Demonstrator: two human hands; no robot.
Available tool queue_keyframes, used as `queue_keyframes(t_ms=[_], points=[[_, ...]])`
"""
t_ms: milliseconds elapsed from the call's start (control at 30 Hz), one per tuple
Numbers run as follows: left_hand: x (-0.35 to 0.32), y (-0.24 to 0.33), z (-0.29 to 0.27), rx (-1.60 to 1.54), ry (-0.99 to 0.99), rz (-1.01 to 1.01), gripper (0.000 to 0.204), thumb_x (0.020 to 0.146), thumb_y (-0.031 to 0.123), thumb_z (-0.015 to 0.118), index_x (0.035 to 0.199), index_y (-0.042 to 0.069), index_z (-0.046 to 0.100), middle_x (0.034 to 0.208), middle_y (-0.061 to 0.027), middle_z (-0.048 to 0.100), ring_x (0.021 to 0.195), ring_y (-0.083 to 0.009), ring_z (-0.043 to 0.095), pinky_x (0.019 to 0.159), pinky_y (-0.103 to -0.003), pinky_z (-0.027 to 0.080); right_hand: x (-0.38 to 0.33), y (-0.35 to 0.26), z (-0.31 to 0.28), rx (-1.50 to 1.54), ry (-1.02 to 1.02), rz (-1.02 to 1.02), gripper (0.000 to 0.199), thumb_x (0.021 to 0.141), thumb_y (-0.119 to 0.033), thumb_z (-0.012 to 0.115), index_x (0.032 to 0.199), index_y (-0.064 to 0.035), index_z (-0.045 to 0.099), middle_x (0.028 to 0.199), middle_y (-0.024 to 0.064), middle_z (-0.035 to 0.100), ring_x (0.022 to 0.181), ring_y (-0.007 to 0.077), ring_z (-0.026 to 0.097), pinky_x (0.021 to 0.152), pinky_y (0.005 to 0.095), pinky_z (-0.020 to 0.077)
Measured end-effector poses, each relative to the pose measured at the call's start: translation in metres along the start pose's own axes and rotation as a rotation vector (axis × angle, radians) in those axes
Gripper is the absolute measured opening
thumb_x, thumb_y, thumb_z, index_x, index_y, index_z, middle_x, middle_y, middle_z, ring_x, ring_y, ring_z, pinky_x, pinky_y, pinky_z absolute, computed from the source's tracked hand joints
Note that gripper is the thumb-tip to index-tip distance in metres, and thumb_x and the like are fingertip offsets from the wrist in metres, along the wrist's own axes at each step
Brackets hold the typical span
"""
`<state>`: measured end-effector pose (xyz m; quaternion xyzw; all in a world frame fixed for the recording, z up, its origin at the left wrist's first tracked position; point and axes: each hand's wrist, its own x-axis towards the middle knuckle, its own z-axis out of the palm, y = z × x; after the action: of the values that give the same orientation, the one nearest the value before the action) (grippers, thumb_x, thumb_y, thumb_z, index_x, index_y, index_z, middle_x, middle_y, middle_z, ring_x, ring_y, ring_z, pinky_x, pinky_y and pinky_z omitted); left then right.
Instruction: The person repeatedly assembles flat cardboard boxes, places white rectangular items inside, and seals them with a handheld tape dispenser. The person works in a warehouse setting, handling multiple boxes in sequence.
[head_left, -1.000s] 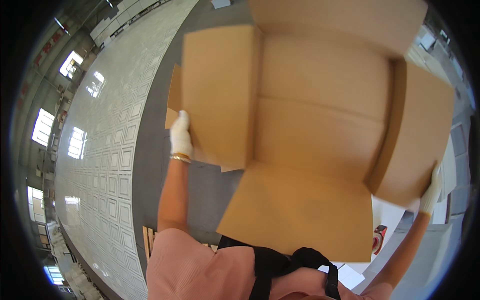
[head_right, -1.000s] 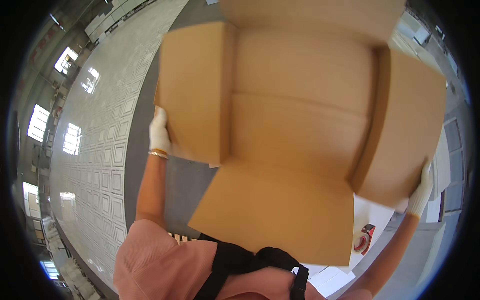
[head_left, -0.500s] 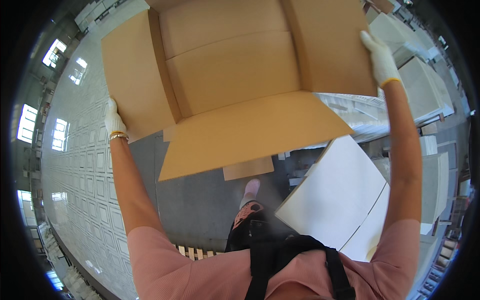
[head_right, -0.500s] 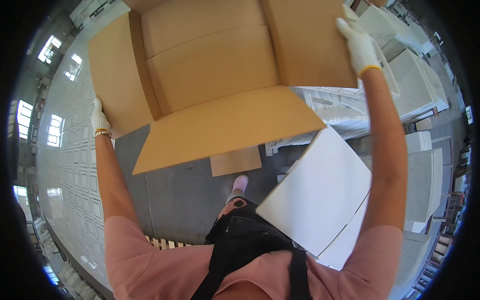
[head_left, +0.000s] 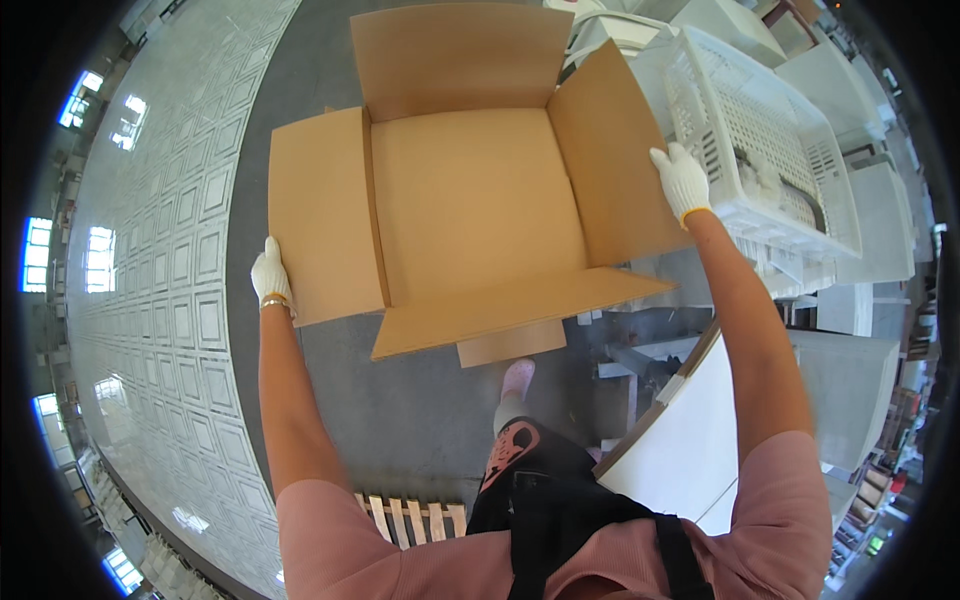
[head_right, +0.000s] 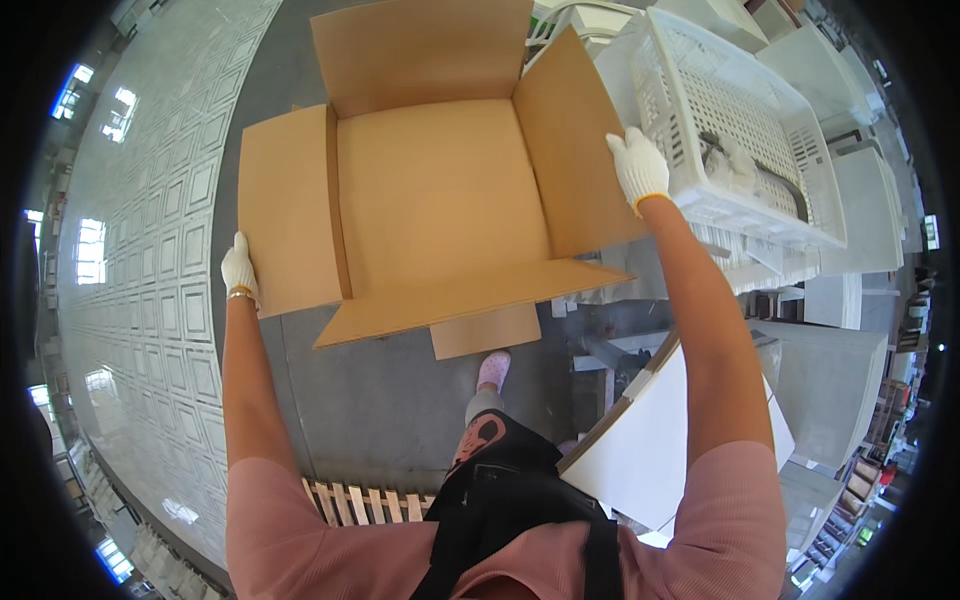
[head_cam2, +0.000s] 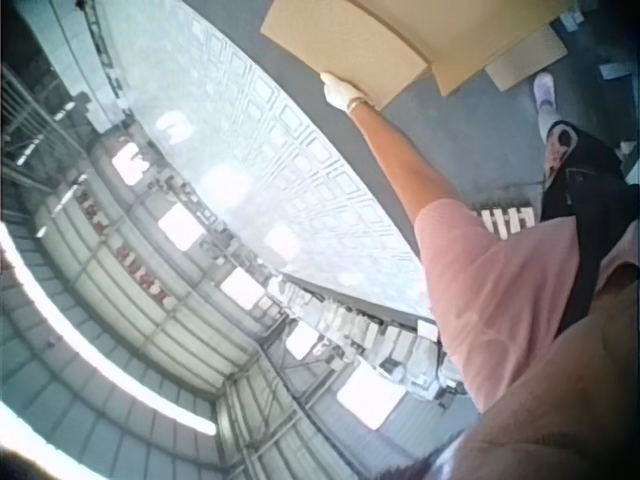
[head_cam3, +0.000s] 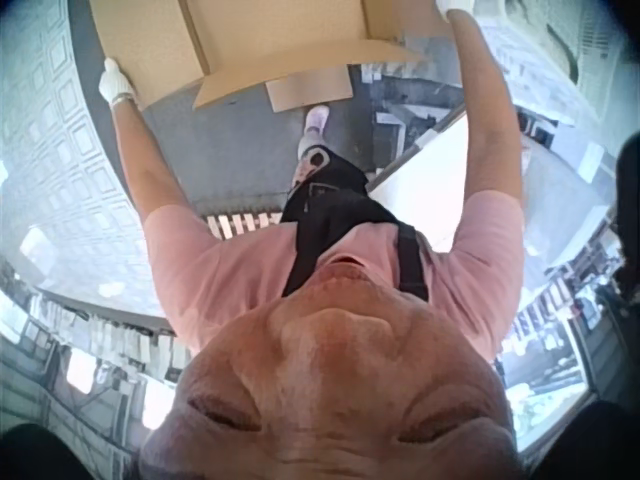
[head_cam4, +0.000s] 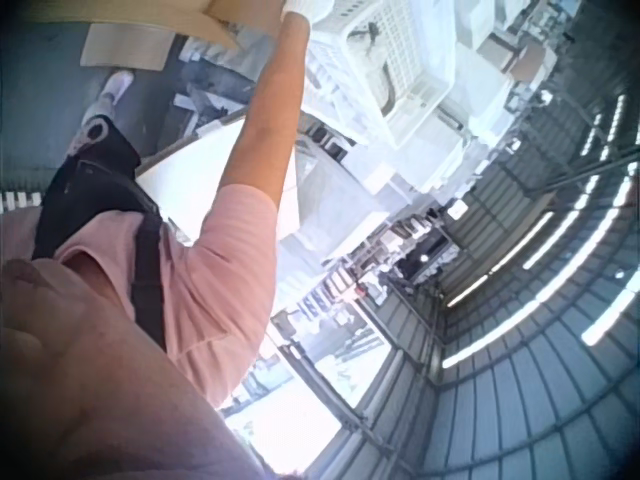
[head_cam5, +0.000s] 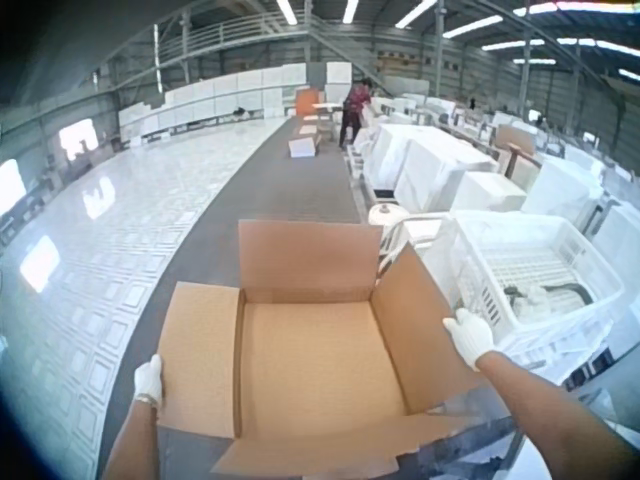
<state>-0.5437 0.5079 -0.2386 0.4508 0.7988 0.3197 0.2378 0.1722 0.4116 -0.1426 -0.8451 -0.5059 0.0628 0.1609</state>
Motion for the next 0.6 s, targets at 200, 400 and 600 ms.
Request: queue_keyframes(t_ms=[200, 400, 600], points=[[-0.053, 0.071, 0.036, 0.399, -0.039, 0.21, 0.051, 0.102, 0.046, 0.057, 0.116, -0.003, 0.063, 0.107, -0.0323, 0.072, 0.102, -0.0499, 0.069, 0.089, -0.054, 0.054, 0.031, 0.018, 0.037, -0.128, -0.005, 0.055, 0.048, 0.106, -0.047, 0.052, 0.118, -0.0025, 0.063, 0.113, 0.0309, 0.072, 0.109, 0.049, 0.069, 0.094, 0.0586, 0.0524], [-0.067, 0.101, 0.03, 0.733, -0.135, 0.311, 0.055, 0.099, 0.045, 0.065, 0.124, -0.002, 0.052, 0.1, -0.0288, 0.076, 0.094, -0.0477, 0.074, 0.08, -0.055, 0.059, 0.039, 0.014, 0.057, -0.237, -0.017, 0.017, 0.047, 0.108, -0.047, 0.05, 0.115, -0.0027, 0.062, 0.111, 0.0304, 0.073, 0.104, 0.0497, 0.07, 0.09, 0.0573, 0.0559], [-0.058, 0.115, 0.041, 0.835, -0.182, 0.347, 0.052, 0.099, 0.046, 0.064, 0.115, -0.001, 0.05, 0.093, -0.0297, 0.075, 0.089, -0.0472, 0.075, 0.076, -0.054, 0.061, 0.035, 0.004, 0.055, -0.25, -0.073, 0.005, 0.041, 0.106, -0.043, 0.056, 0.112, -0.0038, 0.064, 0.104, 0.0317, 0.073, 0.104, 0.0475, 0.072, 0.091, 0.0575, 0.0558]])
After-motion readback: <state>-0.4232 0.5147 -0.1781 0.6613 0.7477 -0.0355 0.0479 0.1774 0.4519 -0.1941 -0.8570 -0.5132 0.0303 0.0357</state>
